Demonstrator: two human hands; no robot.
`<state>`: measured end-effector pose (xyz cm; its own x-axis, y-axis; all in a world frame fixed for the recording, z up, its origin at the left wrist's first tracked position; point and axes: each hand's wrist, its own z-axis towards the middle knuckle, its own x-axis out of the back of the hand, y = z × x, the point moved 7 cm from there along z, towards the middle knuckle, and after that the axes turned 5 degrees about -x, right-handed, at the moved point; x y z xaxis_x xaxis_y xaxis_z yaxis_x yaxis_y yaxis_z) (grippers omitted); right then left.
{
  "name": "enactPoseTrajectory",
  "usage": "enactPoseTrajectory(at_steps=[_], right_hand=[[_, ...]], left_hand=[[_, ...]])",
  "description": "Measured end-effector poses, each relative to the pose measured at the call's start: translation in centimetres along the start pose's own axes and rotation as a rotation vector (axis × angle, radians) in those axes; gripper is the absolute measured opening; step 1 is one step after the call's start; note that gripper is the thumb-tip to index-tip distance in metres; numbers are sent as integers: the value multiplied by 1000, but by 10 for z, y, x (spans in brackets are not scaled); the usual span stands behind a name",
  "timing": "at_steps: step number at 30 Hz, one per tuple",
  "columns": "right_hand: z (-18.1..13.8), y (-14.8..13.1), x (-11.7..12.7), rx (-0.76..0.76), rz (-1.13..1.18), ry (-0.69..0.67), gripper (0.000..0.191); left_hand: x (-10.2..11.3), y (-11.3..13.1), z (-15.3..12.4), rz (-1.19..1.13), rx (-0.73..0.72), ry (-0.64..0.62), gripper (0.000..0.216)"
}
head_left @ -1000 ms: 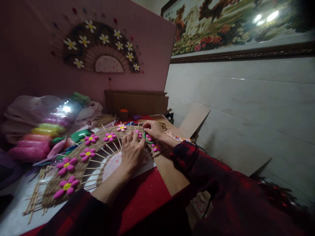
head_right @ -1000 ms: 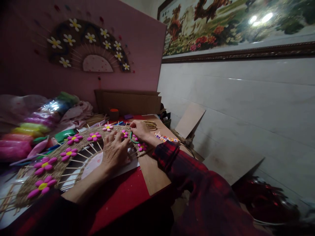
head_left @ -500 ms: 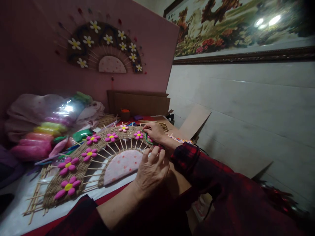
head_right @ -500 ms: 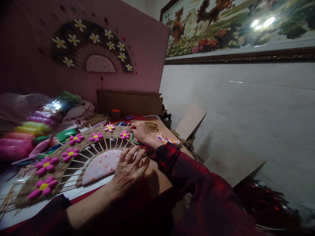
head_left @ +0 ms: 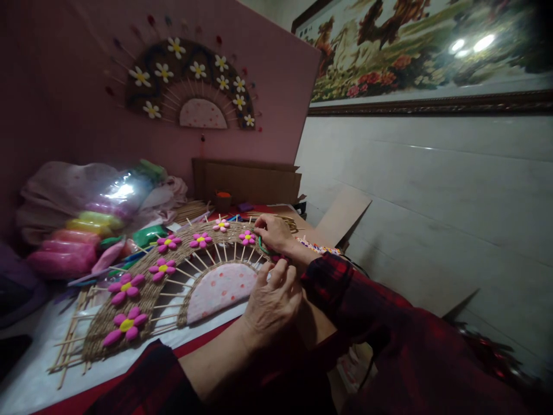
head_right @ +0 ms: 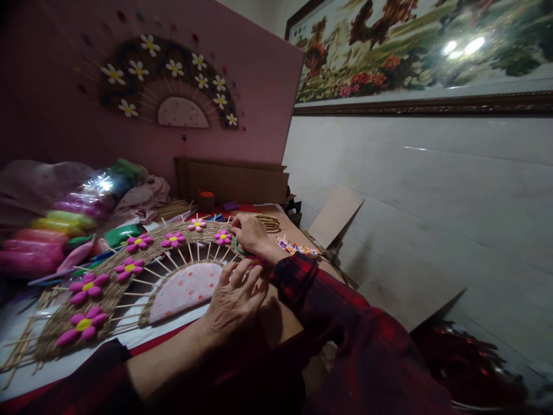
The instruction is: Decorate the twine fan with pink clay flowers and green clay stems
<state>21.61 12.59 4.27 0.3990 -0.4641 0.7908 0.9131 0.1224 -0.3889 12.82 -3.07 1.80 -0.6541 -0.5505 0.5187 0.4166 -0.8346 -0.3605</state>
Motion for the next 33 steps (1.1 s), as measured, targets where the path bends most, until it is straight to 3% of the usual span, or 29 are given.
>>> enactPoseTrajectory(at_steps=[10,26,33], right_hand=[[0,-2,-1,-43,-39,-8,9],[-14,-16,8,144,-122,-31,34],[-19,-1,28,59,-104,16,34]], left_hand=[[0,0,1,-23,3,-2,15],[-5,-1,1,-46,27,17,13],[-7,0,0,-34,13,-5,10]])
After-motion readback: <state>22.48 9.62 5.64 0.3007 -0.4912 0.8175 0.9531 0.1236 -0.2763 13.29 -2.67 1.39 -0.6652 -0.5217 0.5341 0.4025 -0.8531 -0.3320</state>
